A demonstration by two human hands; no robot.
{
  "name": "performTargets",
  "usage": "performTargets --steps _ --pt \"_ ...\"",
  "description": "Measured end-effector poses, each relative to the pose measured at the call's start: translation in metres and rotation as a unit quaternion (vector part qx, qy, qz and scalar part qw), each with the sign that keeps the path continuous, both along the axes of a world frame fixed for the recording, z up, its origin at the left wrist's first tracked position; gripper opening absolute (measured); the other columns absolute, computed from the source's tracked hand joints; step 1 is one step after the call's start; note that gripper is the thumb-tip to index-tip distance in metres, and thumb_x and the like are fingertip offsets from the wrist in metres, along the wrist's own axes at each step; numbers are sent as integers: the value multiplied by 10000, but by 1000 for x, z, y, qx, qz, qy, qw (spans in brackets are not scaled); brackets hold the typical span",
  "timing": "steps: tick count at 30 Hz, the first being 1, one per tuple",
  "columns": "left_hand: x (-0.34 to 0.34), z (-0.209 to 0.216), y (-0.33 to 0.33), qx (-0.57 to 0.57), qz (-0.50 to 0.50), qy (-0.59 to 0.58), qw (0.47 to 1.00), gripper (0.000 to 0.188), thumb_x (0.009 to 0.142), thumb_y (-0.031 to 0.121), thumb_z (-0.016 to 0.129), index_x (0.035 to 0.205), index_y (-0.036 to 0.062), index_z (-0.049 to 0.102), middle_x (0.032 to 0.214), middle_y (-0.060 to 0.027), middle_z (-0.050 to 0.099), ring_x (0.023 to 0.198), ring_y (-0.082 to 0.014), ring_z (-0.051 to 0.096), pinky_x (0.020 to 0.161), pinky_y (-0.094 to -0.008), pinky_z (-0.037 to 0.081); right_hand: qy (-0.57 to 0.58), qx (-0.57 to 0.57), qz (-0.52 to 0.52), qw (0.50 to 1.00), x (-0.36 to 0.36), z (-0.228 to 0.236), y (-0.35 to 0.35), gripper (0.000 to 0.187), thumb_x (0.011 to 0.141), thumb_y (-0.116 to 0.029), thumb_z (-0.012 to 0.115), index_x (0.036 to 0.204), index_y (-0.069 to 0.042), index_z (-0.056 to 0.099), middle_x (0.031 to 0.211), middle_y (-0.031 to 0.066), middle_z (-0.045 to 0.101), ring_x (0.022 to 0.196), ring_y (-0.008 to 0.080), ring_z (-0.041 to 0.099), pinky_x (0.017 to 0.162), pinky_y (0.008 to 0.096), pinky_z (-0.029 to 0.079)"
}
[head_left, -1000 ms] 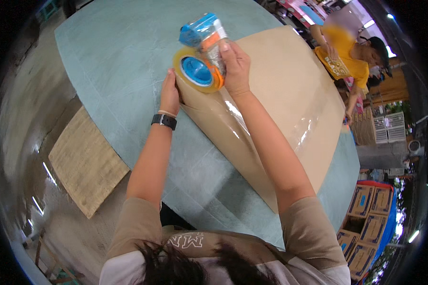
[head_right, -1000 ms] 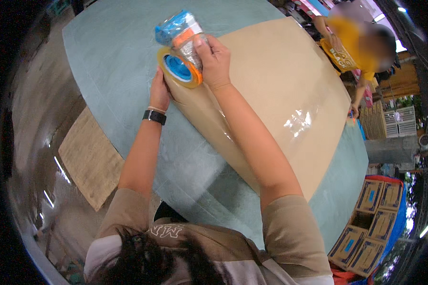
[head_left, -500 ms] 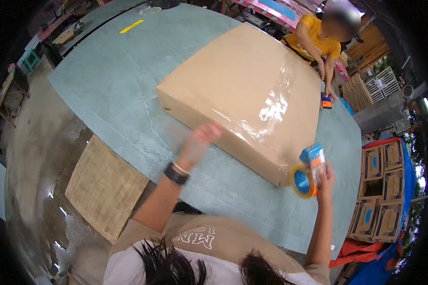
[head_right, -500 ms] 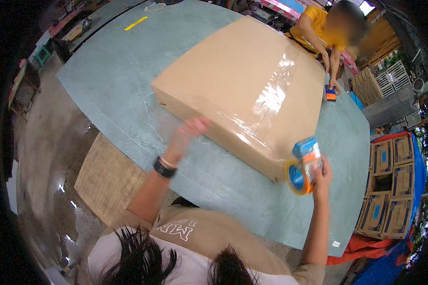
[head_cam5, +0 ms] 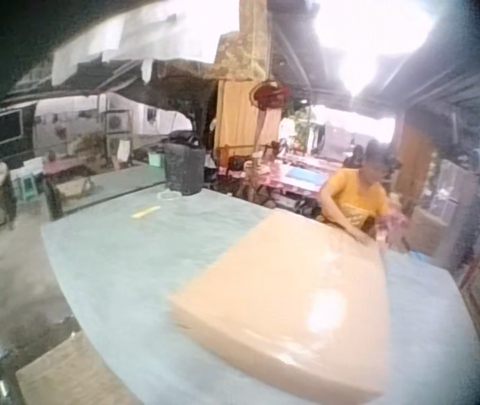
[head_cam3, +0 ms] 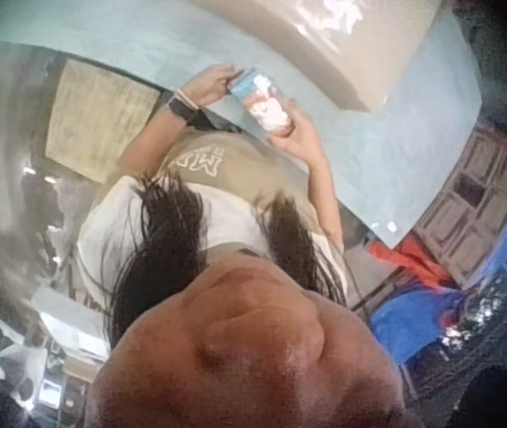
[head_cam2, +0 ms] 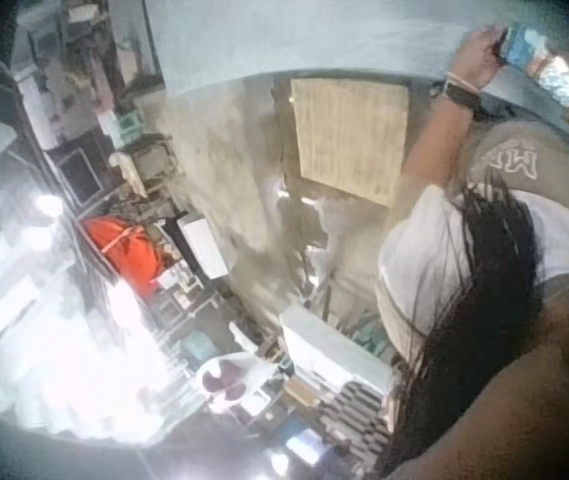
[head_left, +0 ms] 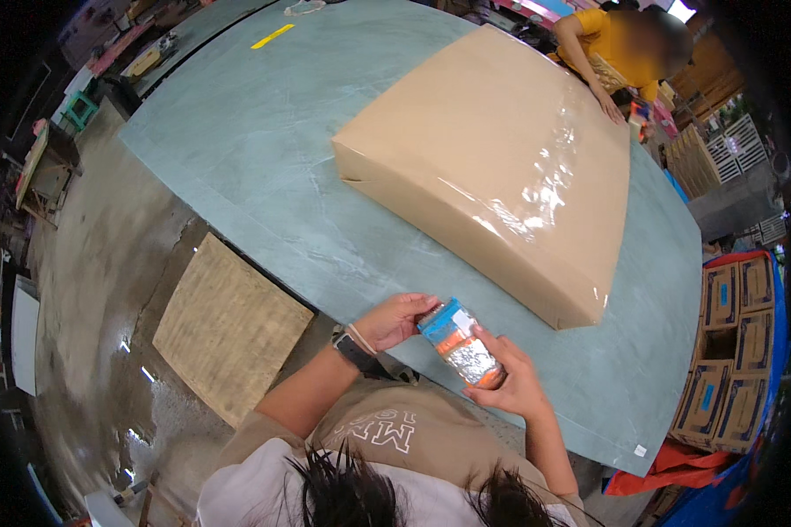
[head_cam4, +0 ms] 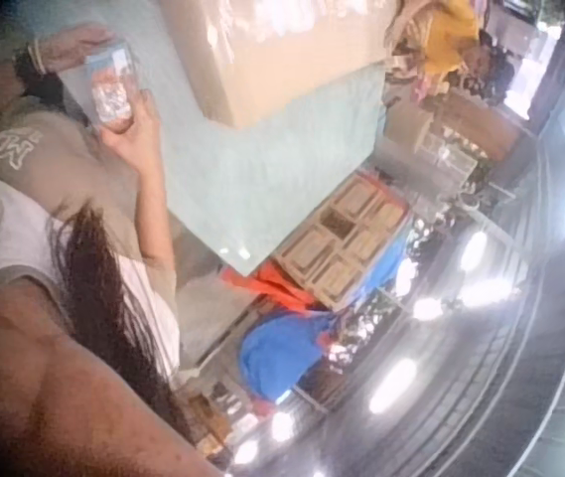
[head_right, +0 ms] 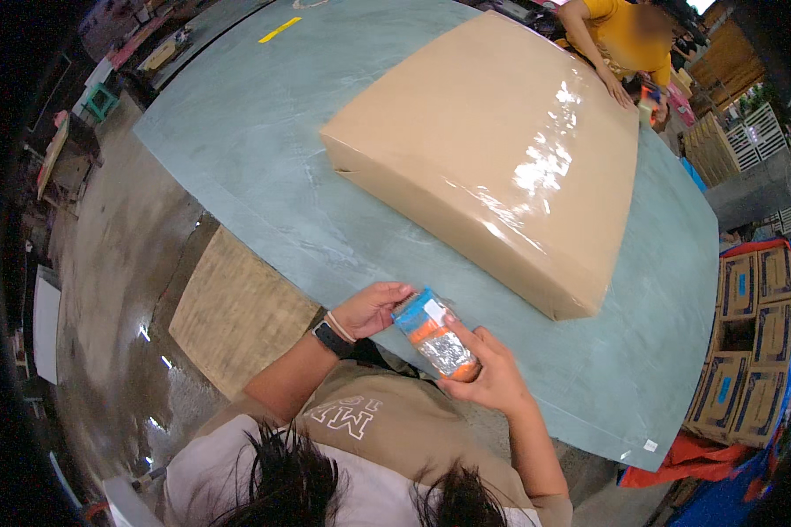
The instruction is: The person folds brown paper around a rectangular object on a table, secures the seams with clear packing tape, and folds the ends to form a sealed package. The person then applies a yellow shipping label to the finished package.
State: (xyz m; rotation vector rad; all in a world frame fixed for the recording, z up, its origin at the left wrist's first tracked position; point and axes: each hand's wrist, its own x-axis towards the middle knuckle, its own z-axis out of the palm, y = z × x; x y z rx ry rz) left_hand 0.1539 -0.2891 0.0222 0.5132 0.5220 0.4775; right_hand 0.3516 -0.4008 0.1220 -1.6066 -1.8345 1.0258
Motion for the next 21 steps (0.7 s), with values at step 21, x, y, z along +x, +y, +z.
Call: performTargets --steps 21 --pt "-107 -65 297 369 383 106 840 204 875 262 533 929 65 531 874 13 527 814 -89 461 771 -237 372 -279 47 -109 953 -147 -1 83 824 527 -161 752 1276 -230 415 786 120 431 663 292 484 533 377 423"
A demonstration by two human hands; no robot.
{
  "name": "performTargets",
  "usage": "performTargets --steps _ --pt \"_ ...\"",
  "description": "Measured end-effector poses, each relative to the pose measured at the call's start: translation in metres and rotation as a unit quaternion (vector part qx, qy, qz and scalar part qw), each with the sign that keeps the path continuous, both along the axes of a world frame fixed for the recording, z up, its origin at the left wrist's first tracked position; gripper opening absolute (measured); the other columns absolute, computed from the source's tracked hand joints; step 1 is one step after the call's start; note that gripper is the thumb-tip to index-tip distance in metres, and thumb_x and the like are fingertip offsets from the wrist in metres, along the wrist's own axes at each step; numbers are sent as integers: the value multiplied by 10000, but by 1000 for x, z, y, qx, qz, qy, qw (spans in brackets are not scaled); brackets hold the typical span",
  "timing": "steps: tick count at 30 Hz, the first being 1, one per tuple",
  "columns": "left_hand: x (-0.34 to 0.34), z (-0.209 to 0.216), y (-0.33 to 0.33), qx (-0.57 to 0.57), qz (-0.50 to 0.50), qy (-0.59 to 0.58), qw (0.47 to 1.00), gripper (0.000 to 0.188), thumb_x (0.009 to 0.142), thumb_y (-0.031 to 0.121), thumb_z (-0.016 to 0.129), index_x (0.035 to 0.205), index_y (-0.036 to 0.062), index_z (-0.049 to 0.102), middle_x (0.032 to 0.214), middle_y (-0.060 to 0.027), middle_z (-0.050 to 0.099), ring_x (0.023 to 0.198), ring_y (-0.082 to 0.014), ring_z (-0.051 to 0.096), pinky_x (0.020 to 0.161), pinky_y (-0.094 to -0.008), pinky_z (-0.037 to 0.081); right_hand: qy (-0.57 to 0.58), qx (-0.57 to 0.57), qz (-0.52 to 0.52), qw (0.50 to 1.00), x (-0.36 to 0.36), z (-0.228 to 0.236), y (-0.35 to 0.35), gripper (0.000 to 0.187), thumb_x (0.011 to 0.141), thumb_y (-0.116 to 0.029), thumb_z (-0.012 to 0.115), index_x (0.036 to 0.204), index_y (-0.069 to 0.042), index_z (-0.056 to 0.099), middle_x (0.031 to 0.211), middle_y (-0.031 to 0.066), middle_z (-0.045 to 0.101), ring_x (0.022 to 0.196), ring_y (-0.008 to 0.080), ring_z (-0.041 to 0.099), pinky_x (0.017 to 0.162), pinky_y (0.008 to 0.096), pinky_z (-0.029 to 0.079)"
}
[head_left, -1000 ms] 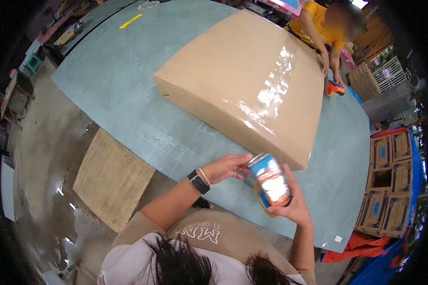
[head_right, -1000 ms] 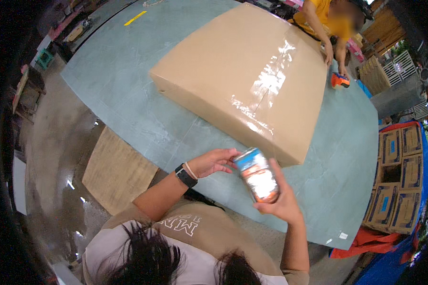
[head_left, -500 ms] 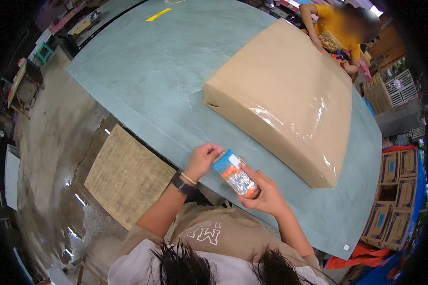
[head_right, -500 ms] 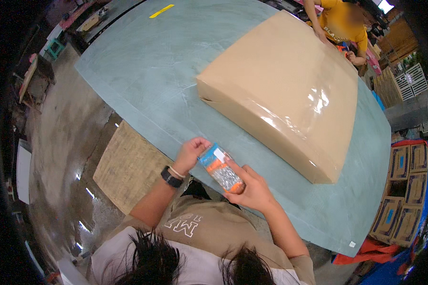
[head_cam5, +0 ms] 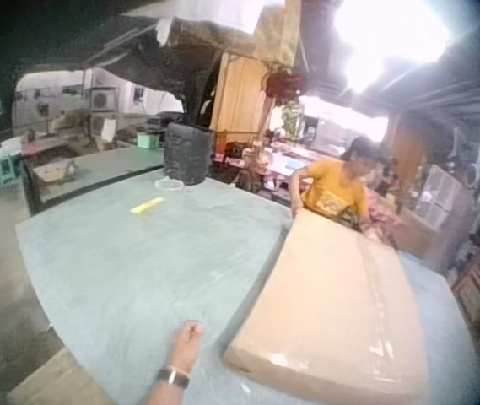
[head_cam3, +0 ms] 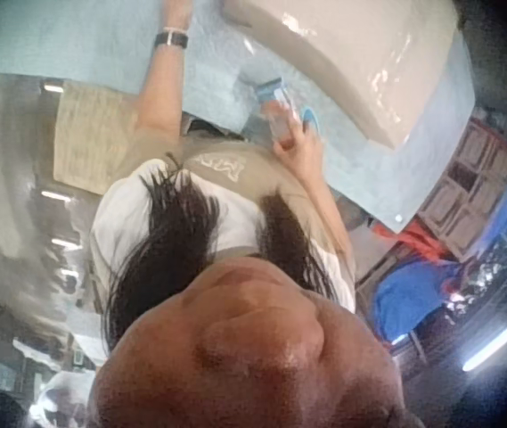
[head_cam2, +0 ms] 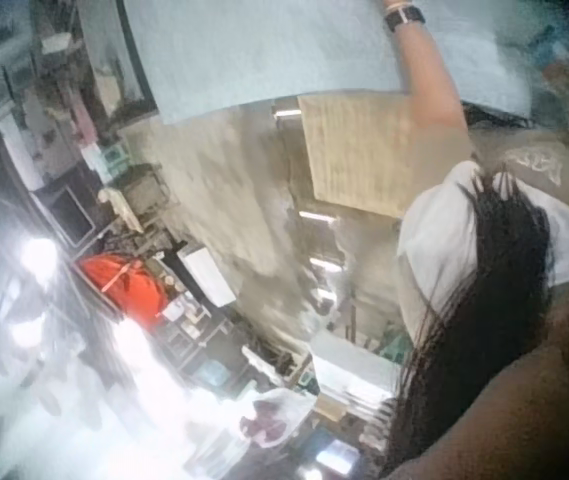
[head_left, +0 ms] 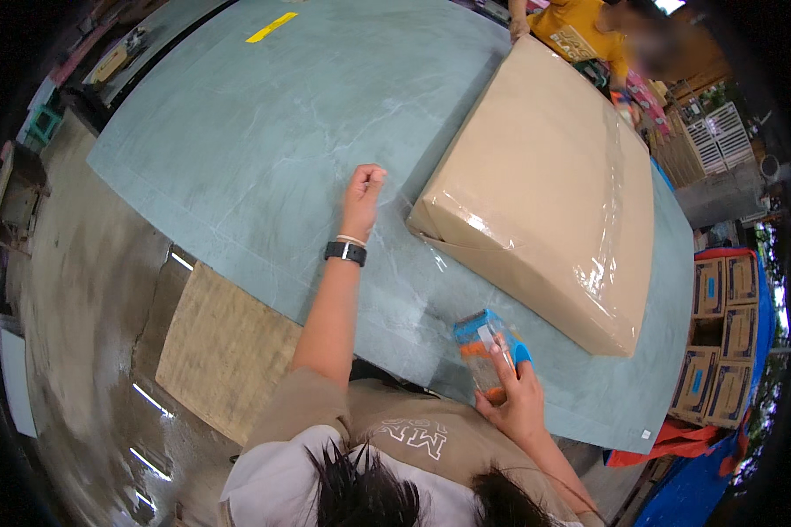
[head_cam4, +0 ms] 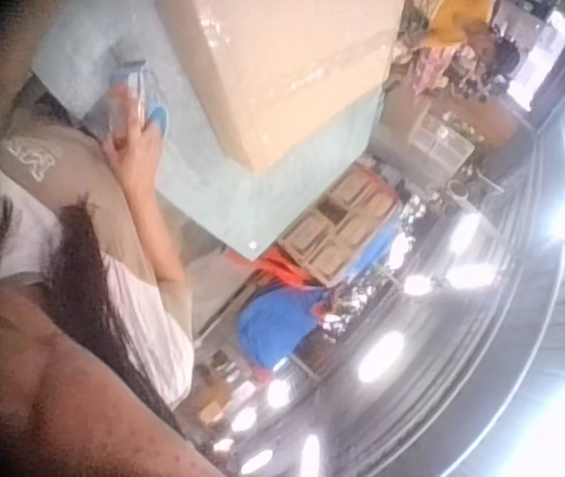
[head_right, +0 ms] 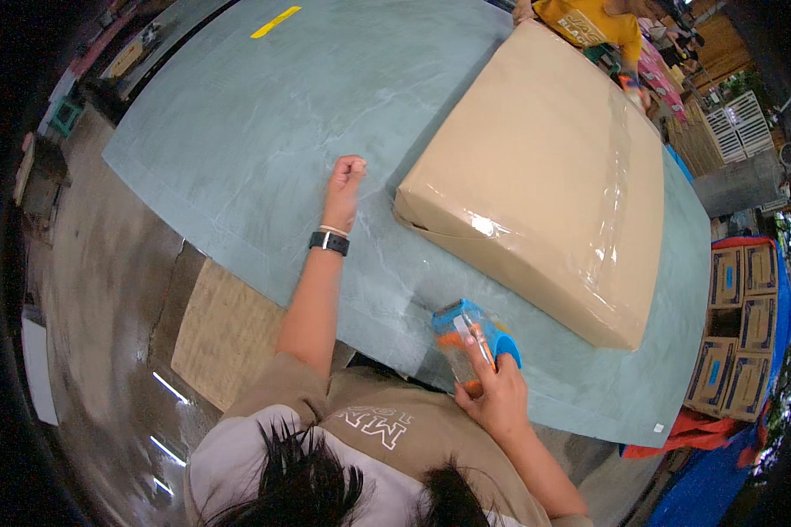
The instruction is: The person folds brown paper around a rectangular object on a table, secures the seams with clear packing tape, and folds the ends to form a sealed package. The person then applies a yellow shipping label to the finished package.
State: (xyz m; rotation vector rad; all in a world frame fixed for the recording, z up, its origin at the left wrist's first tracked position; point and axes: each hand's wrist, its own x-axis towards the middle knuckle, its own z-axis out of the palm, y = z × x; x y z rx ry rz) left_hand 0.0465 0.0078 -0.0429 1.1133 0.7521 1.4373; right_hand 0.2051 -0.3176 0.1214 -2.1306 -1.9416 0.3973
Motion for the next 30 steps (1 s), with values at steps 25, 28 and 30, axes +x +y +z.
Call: performTargets --steps 25,28,30 --pt "35 34 -33 -198 5 22 980 694 906 541 159 1257 -16 380 1276 -144 423 1184 -248 381 1018 -360 242 -271 -32 -125 954 268 25 -256 850 469 -31 714 1239 -273 447 752 71 445 684 265 471 592 379 399" --pt "55 47 -48 -154 117 31 981 724 894 561 182 1283 -34 319 1331 -182 334 1196 -288 359 1019 -376 236 -261 -18 -119 958 309 17 -275 854 470 -25 707 1242 -278 443 741 69 430 685 256 467 593 365 399" --pt "71 54 -58 -39 247 72 966 729 893 559 208 1299 -42 278 1373 -198 254 1230 -321 308 1024 -406 220 -227 -5 -106 968 330 3 -269 843 495 -15 696 1247 -293 436 736 61 428 676 241 458 591 358 391"
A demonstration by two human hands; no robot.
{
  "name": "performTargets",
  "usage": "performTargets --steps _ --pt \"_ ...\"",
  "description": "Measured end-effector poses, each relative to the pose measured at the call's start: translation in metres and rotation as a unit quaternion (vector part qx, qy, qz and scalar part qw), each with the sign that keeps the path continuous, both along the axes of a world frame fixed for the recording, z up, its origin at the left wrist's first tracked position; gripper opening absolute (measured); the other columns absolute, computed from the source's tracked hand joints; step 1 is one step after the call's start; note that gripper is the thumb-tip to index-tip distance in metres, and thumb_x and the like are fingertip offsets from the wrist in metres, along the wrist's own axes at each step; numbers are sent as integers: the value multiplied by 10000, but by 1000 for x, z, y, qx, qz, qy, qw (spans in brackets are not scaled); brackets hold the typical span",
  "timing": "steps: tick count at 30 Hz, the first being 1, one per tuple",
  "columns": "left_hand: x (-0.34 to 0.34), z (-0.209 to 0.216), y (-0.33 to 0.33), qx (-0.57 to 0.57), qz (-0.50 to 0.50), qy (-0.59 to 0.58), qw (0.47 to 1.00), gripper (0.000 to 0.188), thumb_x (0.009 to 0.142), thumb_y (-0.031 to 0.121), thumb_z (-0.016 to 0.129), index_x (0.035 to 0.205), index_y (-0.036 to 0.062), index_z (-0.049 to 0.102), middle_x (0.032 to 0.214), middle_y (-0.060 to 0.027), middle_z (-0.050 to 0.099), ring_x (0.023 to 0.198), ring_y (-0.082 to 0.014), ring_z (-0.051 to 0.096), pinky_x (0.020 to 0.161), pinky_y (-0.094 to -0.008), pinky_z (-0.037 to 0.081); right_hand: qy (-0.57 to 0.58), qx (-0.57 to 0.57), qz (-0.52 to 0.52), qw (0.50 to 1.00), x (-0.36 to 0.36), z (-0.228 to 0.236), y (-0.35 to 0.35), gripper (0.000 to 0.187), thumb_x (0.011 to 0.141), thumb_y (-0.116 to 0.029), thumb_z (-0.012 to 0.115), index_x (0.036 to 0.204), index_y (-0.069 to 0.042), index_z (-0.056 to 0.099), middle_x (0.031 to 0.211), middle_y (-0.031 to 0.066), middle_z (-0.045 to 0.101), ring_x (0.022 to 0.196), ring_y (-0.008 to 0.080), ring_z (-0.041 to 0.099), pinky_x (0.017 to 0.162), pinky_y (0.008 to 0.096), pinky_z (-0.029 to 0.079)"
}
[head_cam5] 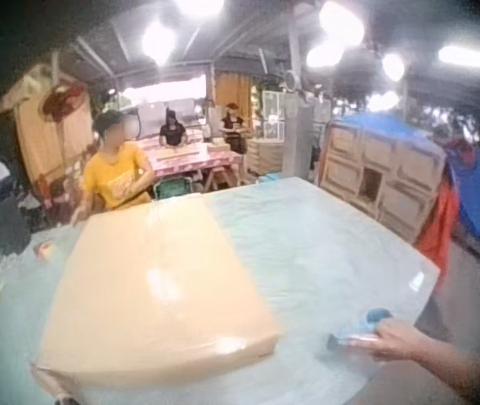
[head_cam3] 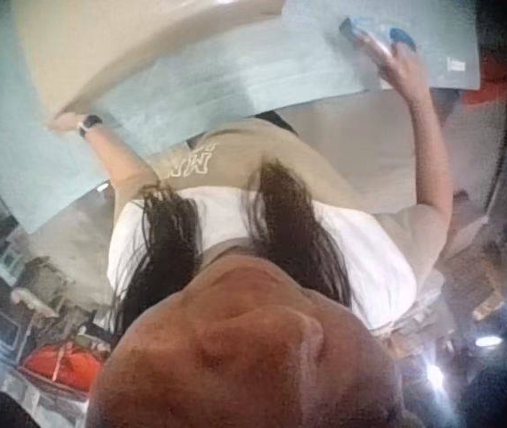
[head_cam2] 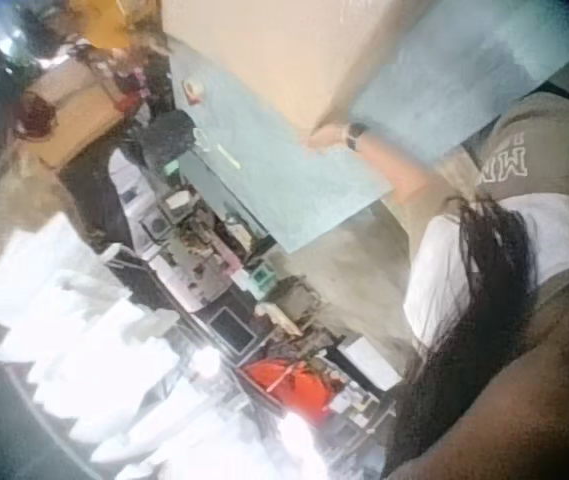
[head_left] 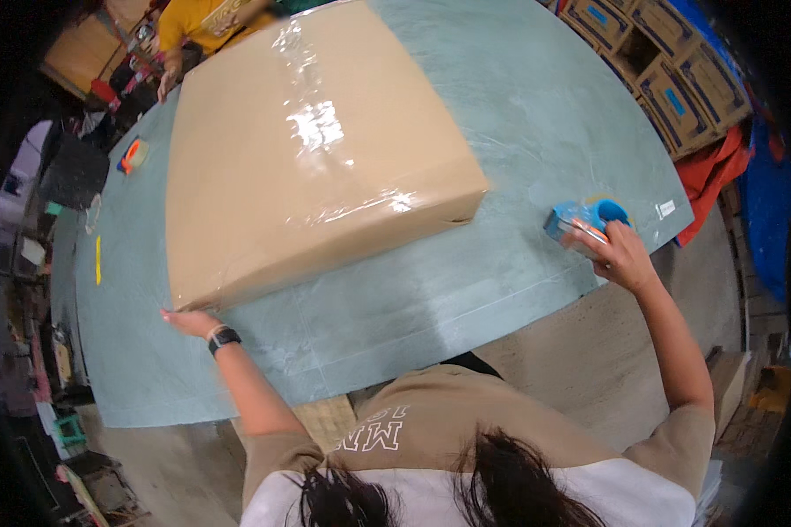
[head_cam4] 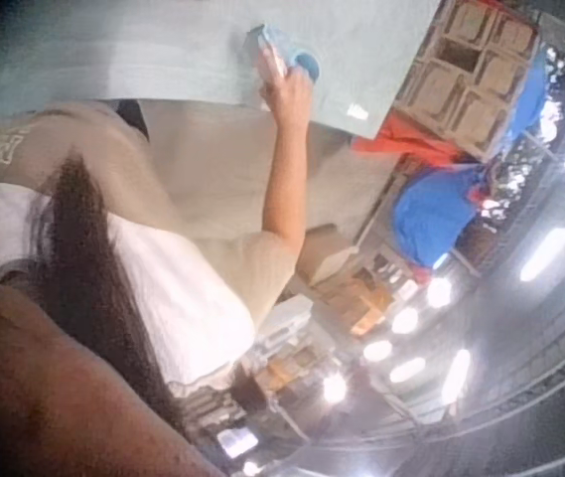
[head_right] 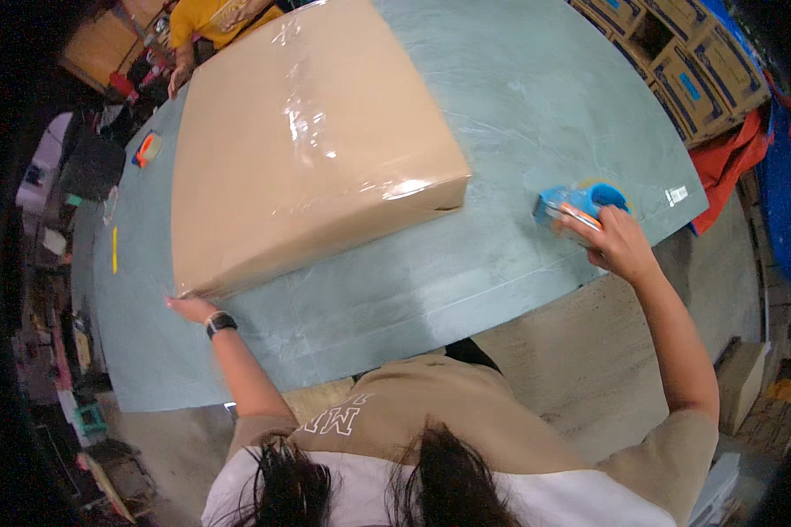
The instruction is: The person folds brown paper around a rectangular object on a table, secures the seams with clear packing tape, and folds the ends to form a sealed package. The person then applies a yellow shipping label to the finished package.
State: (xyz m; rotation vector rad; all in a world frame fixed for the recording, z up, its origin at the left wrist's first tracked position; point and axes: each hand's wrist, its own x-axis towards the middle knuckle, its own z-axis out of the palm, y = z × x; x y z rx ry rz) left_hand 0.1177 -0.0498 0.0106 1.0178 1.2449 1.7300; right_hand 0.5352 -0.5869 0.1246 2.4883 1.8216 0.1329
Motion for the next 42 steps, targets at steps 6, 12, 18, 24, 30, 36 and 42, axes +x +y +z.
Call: performTargets --steps 6,12,18,24,30,36,42 --pt "124 -6 -122 322 -124 524 779 884 726 669 465 1330 54 271 1412 -187 172 1313 -340 103 1021 -551 -4 -2 24 27 999 61 -30 37 822 533 -13 684 1256 -307 426 732 48 427 674 222 453 571 347 376" --pt "157 12 -152 277 -162 704 633 848 675 683 497 1319 155 339 1400 -55 277 1316 -284 162 999 -586 -47 4 89 44 995 75 -47 93 801 549 -29 680 1251 -320 429 746 67 430 683 229 463 568 350 382" --pt "268 43 -220 346 -317 702 536 732 749 594 477 1319 153 348 1379 -37 322 1308 -231 212 1020 -569 37 134 200 -123 963 70 -59 162 755 575 -146 696 1260 -296 416 821 126 494 742 295 542 625 401 456" --pt "361 72 -258 481 -407 754 186 471 789 495 492 1045 120 621 1114 -79 573 1184 -227 409 1036 -543 87 170 243 -282 912 99 -49 185 751 597 -201 668 1281 -309 377 902 170 534 800 335 567 676 423 468" --pt "420 115 -236 278 -506 808 119 713 838 633 196 1002 97 638 1063 -94 598 1123 -232 467 1037 -536 49 178 200 -295 917 79 -79 104 794 597 -135 692 1294 -308 355 914 147 535 812 315 559 687 409 468" --pt "413 87 -192 336 -258 828 368 610 854 563 302 1248 128 468 1372 -83 333 1314 -225 197 998 -608 42 139 211 -252 934 48 -86 79 855 580 -105 743 1311 -285 339 923 136 532 845 301 535 719 381 457" --pt "296 -6 -270 227 -409 481 742 580 815 445 462 1318 173 363 1426 -88 211 1335 -285 92 1015 -579 4 150 245 -314 905 40 -89 86 829 588 -108 751 1314 -204 363 1057 166 529 835 291 529 739 373 453"
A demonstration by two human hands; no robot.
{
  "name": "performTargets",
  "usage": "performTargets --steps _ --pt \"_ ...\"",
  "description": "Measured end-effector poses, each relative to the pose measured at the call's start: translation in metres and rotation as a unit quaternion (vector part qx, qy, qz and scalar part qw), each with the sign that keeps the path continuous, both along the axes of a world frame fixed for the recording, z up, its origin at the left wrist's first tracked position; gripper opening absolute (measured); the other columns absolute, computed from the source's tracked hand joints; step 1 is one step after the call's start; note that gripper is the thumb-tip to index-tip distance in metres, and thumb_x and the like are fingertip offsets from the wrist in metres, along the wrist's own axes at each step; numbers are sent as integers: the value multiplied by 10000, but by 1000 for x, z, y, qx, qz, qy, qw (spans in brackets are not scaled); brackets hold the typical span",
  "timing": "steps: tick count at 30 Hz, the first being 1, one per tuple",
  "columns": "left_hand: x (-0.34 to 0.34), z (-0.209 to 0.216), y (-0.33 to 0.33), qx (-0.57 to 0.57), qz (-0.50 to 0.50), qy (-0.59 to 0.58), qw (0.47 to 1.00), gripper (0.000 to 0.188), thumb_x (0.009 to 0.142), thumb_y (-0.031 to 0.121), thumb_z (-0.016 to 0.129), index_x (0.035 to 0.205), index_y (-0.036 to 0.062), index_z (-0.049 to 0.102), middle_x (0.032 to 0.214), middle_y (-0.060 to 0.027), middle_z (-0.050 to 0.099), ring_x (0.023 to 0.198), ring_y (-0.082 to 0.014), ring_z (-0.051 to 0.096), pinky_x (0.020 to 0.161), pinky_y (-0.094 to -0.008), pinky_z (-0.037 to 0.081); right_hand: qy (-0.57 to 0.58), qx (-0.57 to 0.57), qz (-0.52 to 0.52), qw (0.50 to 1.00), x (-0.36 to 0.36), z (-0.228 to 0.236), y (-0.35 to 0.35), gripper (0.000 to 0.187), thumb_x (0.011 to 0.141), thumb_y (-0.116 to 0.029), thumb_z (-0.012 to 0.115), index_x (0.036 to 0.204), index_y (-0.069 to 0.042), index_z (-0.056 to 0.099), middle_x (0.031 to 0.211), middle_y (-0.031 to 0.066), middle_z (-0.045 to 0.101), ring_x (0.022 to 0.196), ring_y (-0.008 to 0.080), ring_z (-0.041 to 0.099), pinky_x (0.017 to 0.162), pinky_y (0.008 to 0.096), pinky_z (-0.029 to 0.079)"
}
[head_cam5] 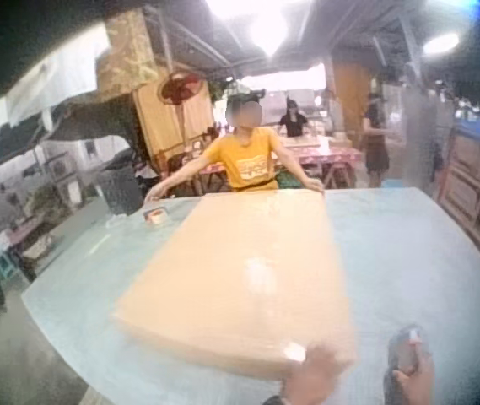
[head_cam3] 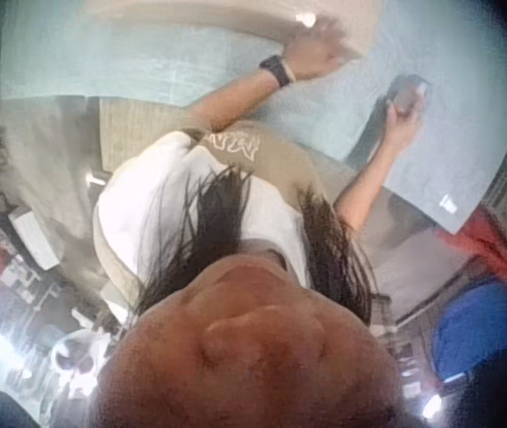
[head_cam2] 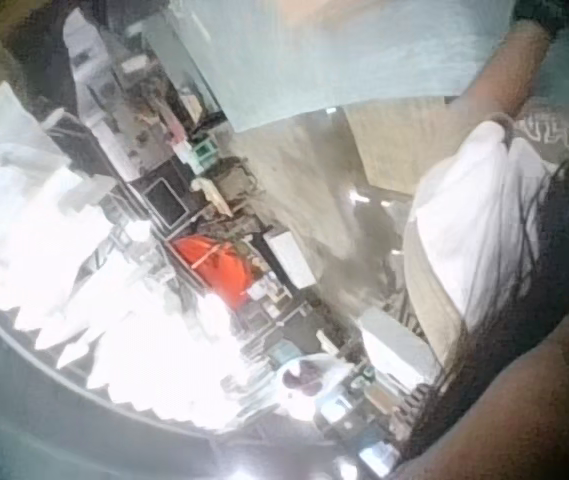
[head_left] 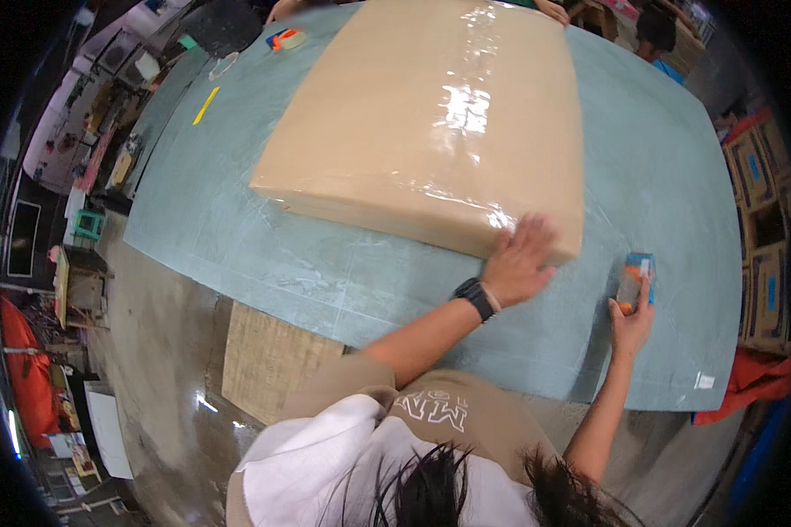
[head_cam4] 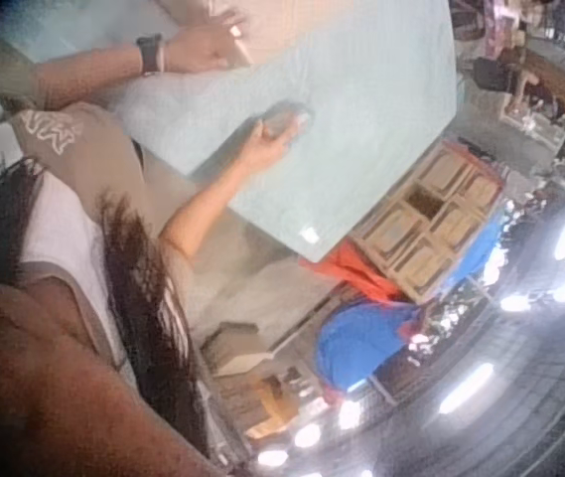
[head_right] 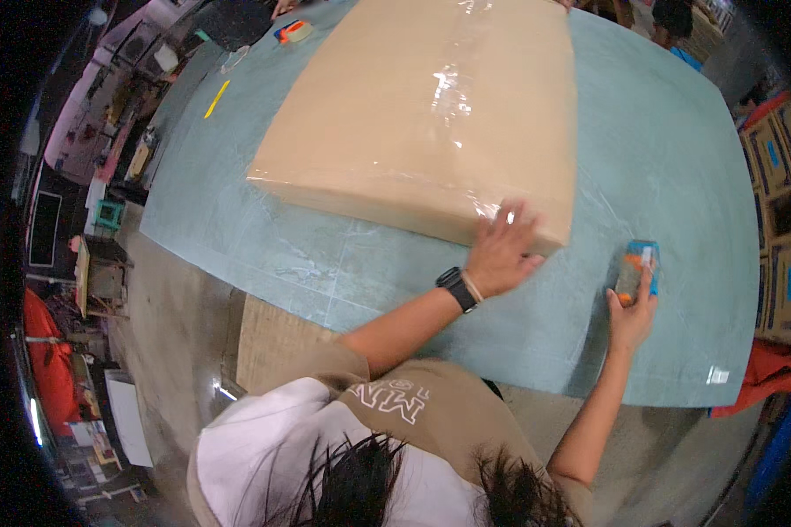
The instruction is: The person folds brown paper around a rectangular object on a table, secures the seams with clear packing tape, and folds the ends to form a sealed package. The person then applies a yellow shipping label to the finished package.
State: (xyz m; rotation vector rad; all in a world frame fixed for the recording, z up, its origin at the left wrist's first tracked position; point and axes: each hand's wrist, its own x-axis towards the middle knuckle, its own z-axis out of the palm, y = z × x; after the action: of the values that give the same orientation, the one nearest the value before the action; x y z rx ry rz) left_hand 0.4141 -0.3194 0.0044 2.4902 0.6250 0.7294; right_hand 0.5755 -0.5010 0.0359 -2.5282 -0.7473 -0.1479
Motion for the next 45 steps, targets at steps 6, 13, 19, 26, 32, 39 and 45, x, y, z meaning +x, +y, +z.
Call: performTargets --steps 6,13,19,26,32,39,45 --pt "-79 -47 88 253 296 -103 915 539 874 505 288 1304 197 390 1416 -87 240 1321 -318 119 1029 -530 -45 110 172 16 979 17 12 13 734 655 -73 713 1309 -68 378 1176 106 521 956 150 530 799 271 438" --pt "-247 -12 234 183 444 -200 854 414 878 308 331 1149 70 535 1316 -136 382 1235 -355 269 1021 -476 126 102 224 81 966 32 7 15 721 670 -36 691 1314 -69 368 1224 106 491 981 162 525 827 286 433" --pt "-287 -19 287 122 452 -277 839 570 814 216 516 1316 44 307 1331 -159 345 1209 -315 319 992 -441 229 54 200 81 975 12 15 33 724 659 -31 691 1310 -67 375 1223 125 486 1006 172 522 829 286 433" --pt "-299 4 285 -193 428 -445 763 297 872 201 476 995 -44 591 919 -95 615 806 -167 565 725 -304 454 119 304 40 944 -9 31 -7 754 610 -34 703 1287 5 374 1208 161 487 1041 210 512 864 317 428" --pt "-318 -21 306 -335 418 -452 713 291 849 205 469 990 -15 597 956 -82 610 833 -176 560 754 -305 441 162 381 -20 910 -6 55 -53 798 574 -61 733 1288 -7 379 1220 156 471 1074 234 497 896 334 412" --pt "-338 15 309 -158 350 -226 895 314 767 120 550 1062 17 578 1060 -91 589 962 -192 545 855 -312 407 319 274 231 877 -3 123 -5 871 512 -181 784 1274 -10 399 1227 137 468 1129 242 458 957 354 354" --pt "-141 124 105 -479 -58 -185 856 508 882 393 416 1222 18 465 1154 -85 543 1008 -164 527 830 -295 413 210 19 573 792 -49 178 119 743 567 -188 744 1257 -178 467 807 83 529 731 212 520 686 308 423"
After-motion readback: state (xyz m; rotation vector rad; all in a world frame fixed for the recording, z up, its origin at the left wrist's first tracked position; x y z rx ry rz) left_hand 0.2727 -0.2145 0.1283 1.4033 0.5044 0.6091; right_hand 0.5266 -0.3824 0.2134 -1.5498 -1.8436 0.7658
